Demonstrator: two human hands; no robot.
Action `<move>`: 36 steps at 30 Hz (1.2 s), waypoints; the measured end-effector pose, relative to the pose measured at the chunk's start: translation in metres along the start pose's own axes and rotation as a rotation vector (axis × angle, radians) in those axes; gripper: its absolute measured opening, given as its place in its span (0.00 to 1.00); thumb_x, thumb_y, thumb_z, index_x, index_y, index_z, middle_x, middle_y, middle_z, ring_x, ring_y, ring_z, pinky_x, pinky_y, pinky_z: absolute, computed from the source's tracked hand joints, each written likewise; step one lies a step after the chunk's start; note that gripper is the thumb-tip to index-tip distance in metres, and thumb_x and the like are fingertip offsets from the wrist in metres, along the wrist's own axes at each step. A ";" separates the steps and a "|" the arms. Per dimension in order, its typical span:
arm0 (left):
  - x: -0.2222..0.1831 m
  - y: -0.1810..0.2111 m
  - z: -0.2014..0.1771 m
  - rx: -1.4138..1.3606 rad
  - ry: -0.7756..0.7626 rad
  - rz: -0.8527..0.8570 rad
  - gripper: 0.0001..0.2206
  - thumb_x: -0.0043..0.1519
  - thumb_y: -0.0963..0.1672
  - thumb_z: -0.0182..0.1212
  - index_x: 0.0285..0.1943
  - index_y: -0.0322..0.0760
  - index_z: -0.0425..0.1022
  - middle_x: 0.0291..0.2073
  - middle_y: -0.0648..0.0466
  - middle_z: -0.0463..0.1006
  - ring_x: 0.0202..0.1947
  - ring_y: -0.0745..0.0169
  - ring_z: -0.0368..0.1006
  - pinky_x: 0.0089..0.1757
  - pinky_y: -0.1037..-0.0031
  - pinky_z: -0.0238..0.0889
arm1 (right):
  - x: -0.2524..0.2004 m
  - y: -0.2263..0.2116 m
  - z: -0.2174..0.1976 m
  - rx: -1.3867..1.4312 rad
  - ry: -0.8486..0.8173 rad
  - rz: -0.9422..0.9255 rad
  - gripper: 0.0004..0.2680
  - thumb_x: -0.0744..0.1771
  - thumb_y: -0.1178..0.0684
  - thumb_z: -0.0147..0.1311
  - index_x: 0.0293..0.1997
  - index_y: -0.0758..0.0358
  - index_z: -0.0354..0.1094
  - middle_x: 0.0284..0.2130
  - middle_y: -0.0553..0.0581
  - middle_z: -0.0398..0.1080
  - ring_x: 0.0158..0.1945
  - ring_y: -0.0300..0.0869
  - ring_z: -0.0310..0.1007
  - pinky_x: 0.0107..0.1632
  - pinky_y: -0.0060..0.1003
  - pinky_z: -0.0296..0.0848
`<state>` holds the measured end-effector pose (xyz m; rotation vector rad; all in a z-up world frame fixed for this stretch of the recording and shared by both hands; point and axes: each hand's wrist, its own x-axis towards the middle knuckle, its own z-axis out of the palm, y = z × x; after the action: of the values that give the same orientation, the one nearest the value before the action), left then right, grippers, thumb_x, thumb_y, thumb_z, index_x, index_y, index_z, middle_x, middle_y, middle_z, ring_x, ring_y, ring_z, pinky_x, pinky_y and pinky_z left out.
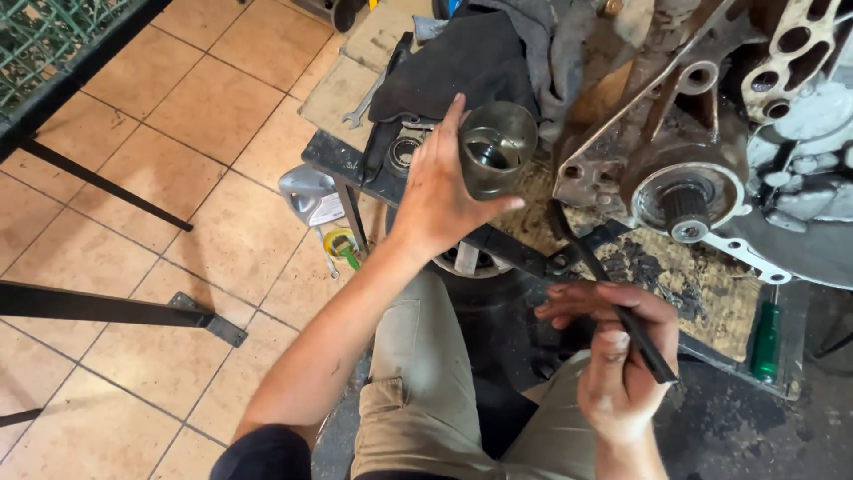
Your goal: Cleaning and scraping grime and old gasket material from a transmission casing using a rag, scraper, and screwdriver.
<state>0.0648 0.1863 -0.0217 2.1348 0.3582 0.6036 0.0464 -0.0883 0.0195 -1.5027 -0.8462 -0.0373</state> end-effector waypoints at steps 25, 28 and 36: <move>-0.075 0.008 0.024 0.058 0.563 0.610 0.44 0.53 0.39 0.89 0.79 0.25 0.67 0.68 0.34 0.80 0.66 0.25 0.81 0.63 0.36 0.76 | 0.034 0.053 0.007 -0.283 -0.167 -0.253 0.10 0.77 0.60 0.47 0.59 0.74 0.76 0.37 0.67 0.79 0.41 0.59 0.85 0.43 0.51 0.84; -0.076 0.011 0.023 0.079 0.580 0.615 0.43 0.54 0.39 0.88 0.79 0.25 0.68 0.68 0.35 0.80 0.66 0.27 0.81 0.63 0.37 0.76 | 0.031 0.051 0.007 -0.288 -0.179 -0.255 0.11 0.78 0.60 0.45 0.62 0.73 0.75 0.39 0.65 0.78 0.43 0.58 0.84 0.45 0.50 0.84; -0.074 0.012 0.025 0.106 0.612 0.600 0.43 0.55 0.41 0.89 0.78 0.24 0.68 0.67 0.35 0.80 0.65 0.27 0.81 0.61 0.38 0.76 | 0.033 0.037 0.000 -0.252 -0.133 -0.265 0.08 0.73 0.57 0.58 0.54 0.71 0.82 0.37 0.60 0.83 0.42 0.54 0.88 0.46 0.46 0.86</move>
<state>0.0163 0.1284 -0.0464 2.1127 0.0603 1.6246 0.0891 -0.0688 0.0047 -1.6301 -1.1784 -0.2501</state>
